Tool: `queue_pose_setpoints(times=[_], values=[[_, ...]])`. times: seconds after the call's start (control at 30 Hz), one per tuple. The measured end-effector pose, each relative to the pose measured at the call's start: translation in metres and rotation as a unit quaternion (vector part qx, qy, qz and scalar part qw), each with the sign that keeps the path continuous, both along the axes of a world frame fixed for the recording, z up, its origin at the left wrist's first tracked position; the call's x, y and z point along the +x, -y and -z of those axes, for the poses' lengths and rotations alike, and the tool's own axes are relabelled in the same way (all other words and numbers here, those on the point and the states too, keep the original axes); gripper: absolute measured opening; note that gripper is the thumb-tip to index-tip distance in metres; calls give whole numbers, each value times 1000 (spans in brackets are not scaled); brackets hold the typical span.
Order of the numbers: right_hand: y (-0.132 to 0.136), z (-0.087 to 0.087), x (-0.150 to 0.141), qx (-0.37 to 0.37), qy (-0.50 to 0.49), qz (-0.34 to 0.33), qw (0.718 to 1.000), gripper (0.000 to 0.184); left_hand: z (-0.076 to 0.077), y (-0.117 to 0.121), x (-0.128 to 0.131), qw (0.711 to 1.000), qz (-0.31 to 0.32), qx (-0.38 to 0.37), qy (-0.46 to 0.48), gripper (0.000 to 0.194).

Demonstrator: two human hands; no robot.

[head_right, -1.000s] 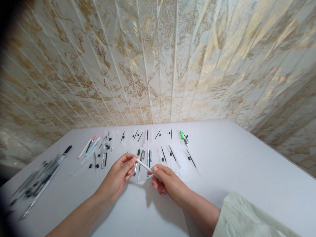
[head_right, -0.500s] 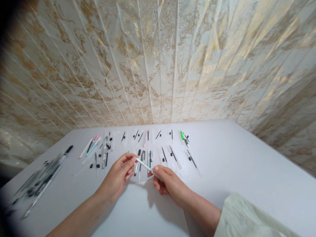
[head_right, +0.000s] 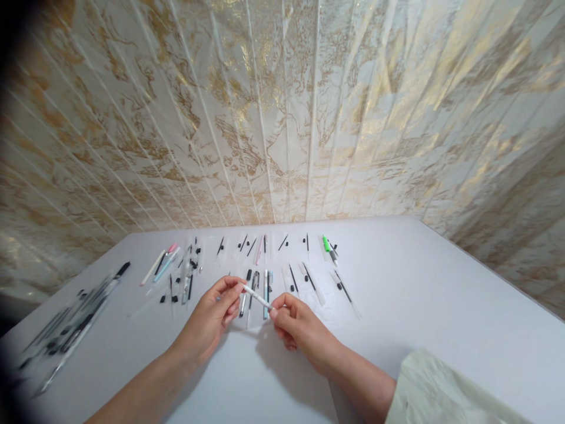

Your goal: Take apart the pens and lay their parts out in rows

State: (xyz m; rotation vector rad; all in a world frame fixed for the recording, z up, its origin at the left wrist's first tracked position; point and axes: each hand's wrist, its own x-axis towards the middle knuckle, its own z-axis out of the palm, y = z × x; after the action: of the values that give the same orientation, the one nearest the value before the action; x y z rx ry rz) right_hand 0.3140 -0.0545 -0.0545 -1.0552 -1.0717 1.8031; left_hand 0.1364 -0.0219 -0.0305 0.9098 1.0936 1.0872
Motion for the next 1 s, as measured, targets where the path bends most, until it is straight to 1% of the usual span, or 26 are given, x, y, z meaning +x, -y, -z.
queue_pose_setpoints(times=[0.2, 0.3, 0.37, 0.47, 0.57, 0.7, 0.8, 0.9, 1.0], values=[[2, -2, 1, -20, 19, -20, 999, 43, 0, 0, 0, 1000, -5, -1, -7, 31], [1, -1, 1, -11, 27, -21, 999, 39, 0, 0, 0, 1000, -11, -1, -4, 31], [0, 0, 0, -3, 24, -3, 1000, 35, 1, 0, 1, 1000, -10, -1, -2, 31], [0, 0, -1, 2, 21, 19, 1000, 37, 1, 0, 1, 1000, -8, 2, -2, 30], [1, -1, 0, -7, 29, 1, 1000, 36, 1, -1, 0, 1000, -12, 5, -3, 31], [1, -1, 1, -19, 34, -13, 999, 42, 3, -2, -1, 1000, -15, 14, -4, 32], [-1, 0, 0, -8, 42, -4, 999, 37, 5, -3, -2, 1000, -15, 17, -4, 31], [-1, 1, -1, 11, 63, 19, 998, 37, 6, -4, -2, 1000, -14, 16, -2, 30], [0, 1, -1, 14, 73, 19, 997, 36, 5, -3, -2, 1000, -17, 14, 0, 30]])
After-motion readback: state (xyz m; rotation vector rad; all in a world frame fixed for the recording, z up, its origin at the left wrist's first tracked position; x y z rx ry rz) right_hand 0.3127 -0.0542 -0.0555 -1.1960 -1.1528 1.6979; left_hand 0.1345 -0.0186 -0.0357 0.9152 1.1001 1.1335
